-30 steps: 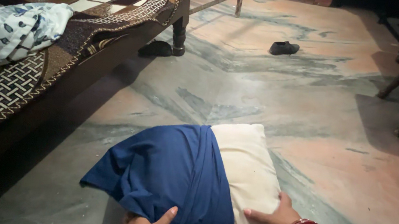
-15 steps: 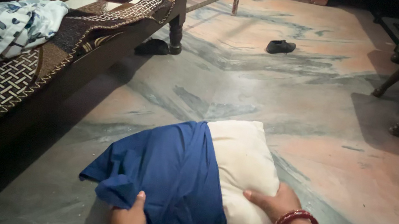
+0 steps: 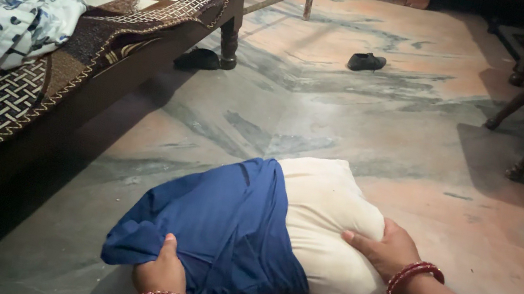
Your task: The person removes a blue pillowcase from a white pillow by hand. They pull the fabric off the pillow, smooth the exposed pillow, and then use a toothbrush to clean the surface of the pillow.
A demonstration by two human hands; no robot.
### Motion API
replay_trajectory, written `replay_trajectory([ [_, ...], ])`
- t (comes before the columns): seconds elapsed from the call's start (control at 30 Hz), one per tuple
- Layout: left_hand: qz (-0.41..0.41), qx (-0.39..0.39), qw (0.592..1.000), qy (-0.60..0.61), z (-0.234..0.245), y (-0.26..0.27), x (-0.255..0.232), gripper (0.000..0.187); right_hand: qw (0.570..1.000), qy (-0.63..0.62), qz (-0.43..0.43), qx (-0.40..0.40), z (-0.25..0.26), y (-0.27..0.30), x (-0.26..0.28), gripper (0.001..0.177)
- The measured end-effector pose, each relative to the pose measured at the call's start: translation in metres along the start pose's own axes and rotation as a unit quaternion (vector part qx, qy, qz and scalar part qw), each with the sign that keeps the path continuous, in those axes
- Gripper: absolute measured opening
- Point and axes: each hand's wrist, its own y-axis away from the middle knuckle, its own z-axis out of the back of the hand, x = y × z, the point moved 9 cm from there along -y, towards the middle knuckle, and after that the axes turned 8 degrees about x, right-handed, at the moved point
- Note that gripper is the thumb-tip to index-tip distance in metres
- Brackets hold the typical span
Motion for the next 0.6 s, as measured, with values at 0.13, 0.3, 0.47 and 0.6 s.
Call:
replay_trajectory([
  [0.13, -0.008, -0.022, 1.000, 0.011, 0.002, -0.003, 0.004, 0.038, 1.000, 0.006, 0.010, -0.003, 0.009, -0.004, -0.003, 0.055],
  [0.3, -0.004, -0.022, 0.999, -0.039, 0.009, -0.006, 0.000, 0.037, 1.000, 0.010, 0.026, -0.001, 0.014, -0.001, 0.000, 0.058],
  [0.47, 0.008, -0.025, 0.999, -0.043, 0.008, -0.007, 0.001, 0.037, 0.999, 0.043, 0.018, -0.006, 0.019, 0.000, -0.001, 0.061],
  [0.6, -0.009, -0.017, 0.999, -0.035, 0.010, -0.010, -0.001, 0.036, 0.998, 0.066, -0.004, 0.002, 0.022, -0.003, -0.007, 0.063],
])
